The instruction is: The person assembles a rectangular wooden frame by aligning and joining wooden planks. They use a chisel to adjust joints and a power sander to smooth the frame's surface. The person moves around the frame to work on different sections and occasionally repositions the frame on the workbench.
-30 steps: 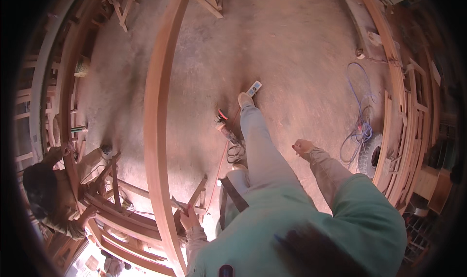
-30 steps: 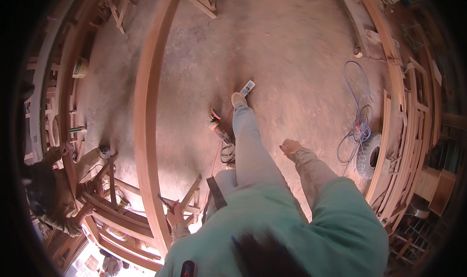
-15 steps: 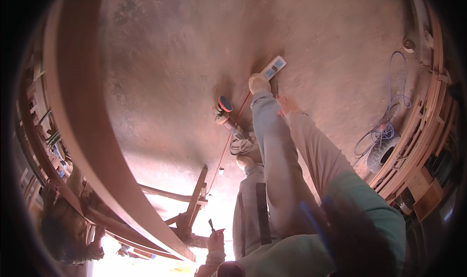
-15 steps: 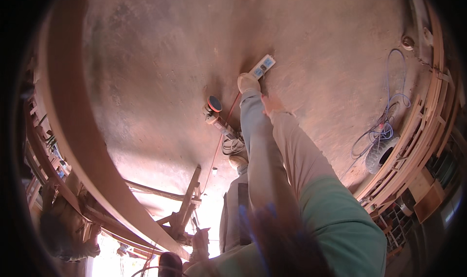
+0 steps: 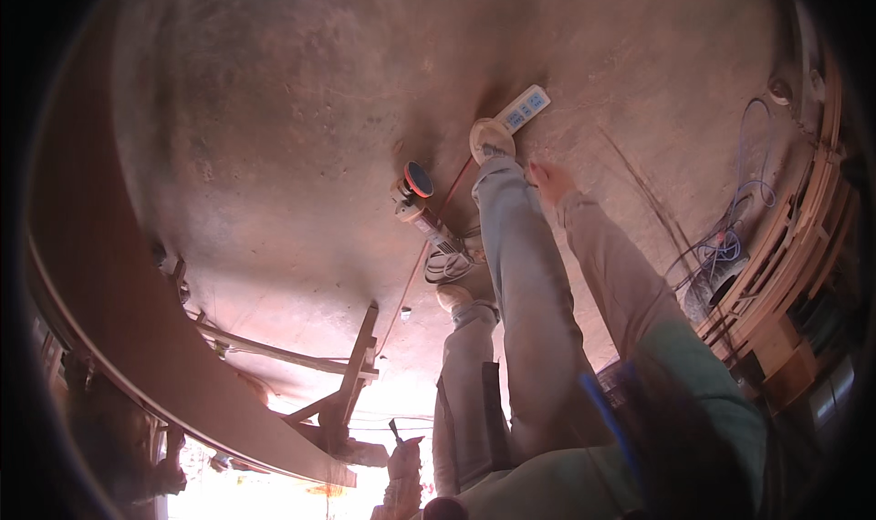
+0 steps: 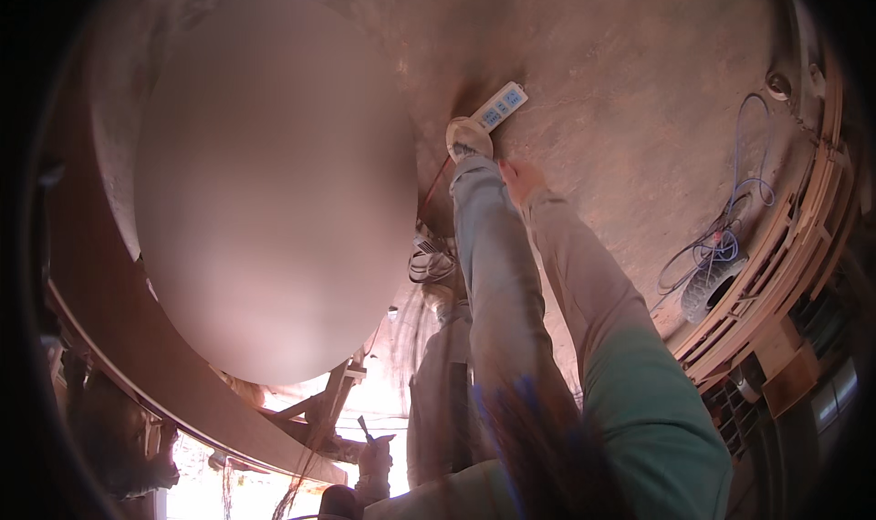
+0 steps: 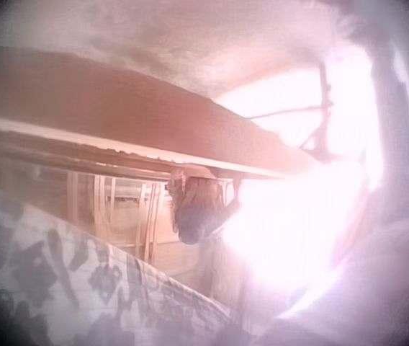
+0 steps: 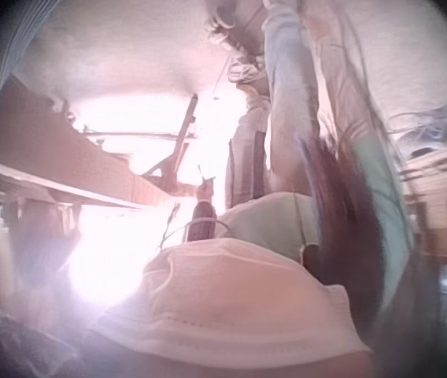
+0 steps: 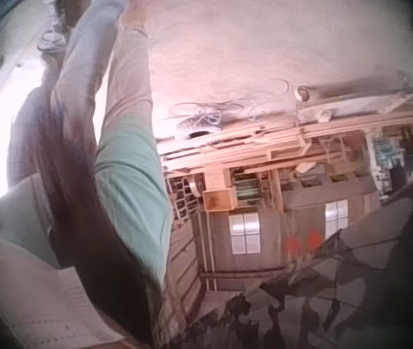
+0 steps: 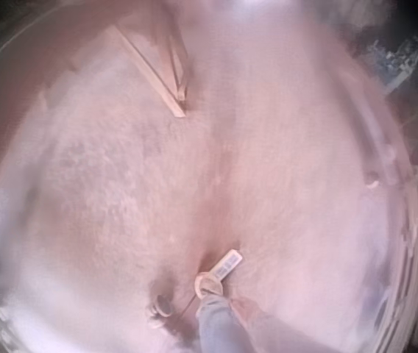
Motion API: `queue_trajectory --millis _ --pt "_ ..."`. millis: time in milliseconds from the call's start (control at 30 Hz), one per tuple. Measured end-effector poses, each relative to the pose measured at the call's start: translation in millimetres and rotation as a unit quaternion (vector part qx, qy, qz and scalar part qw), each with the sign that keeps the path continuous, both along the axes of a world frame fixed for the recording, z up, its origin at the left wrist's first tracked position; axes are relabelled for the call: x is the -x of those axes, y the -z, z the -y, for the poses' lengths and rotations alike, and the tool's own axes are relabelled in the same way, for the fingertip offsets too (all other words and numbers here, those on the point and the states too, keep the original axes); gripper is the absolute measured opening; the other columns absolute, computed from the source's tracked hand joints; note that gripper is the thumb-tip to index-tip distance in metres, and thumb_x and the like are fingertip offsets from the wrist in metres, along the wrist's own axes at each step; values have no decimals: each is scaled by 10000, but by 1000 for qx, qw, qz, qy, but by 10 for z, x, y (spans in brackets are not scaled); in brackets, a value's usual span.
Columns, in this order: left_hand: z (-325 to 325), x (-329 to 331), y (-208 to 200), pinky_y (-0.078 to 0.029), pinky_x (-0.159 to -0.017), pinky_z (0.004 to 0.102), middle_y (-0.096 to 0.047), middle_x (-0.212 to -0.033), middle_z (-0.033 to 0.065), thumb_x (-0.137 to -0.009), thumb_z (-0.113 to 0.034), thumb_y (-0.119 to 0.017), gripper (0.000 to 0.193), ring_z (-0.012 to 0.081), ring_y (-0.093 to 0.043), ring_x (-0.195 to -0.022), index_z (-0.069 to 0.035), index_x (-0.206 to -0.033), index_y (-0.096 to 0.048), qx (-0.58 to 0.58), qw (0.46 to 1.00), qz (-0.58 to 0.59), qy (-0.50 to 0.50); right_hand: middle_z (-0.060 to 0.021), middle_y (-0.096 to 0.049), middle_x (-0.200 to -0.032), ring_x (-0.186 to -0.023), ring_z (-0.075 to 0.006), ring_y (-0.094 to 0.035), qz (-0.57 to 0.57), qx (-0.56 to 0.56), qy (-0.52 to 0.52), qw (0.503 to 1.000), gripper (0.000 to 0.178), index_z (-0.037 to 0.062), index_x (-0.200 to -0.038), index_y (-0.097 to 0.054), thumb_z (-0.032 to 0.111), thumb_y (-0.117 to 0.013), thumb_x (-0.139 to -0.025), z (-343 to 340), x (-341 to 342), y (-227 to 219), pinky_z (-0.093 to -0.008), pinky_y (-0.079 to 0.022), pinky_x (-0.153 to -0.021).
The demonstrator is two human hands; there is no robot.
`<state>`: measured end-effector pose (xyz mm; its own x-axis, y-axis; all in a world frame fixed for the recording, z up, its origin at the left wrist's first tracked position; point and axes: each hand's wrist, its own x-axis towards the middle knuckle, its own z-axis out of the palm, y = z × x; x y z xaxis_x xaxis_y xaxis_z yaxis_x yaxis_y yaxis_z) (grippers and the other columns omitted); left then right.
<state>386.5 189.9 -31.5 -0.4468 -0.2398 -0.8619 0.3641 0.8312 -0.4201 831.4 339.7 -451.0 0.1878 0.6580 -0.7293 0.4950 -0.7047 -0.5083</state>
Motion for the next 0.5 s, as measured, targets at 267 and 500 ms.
queue_trajectory --millis 267,500 --pt "750 500 -147 -399 -486 220 -564 -666 -43 -936 -180 -562 217 39 -470 -533 -79 -1073 -697 -206 976 69 -15 -85 -638 -717 -712 -175 -643 90 72 95 989 375 33 -908 -631 399 -550 -920 1092 -125 -758 -351 -510 -638" --pt "1945 1091 -447 -394 -459 233 -535 -618 -34 -923 -216 -559 235 57 -470 -499 -65 -1039 -698 -174 985 -3 -15 -128 -667 -778 -766 -311 -649 117 35 32 992 400 64 -915 -641 451 -544 -893 1060 620 -929 -417 -480 -695"
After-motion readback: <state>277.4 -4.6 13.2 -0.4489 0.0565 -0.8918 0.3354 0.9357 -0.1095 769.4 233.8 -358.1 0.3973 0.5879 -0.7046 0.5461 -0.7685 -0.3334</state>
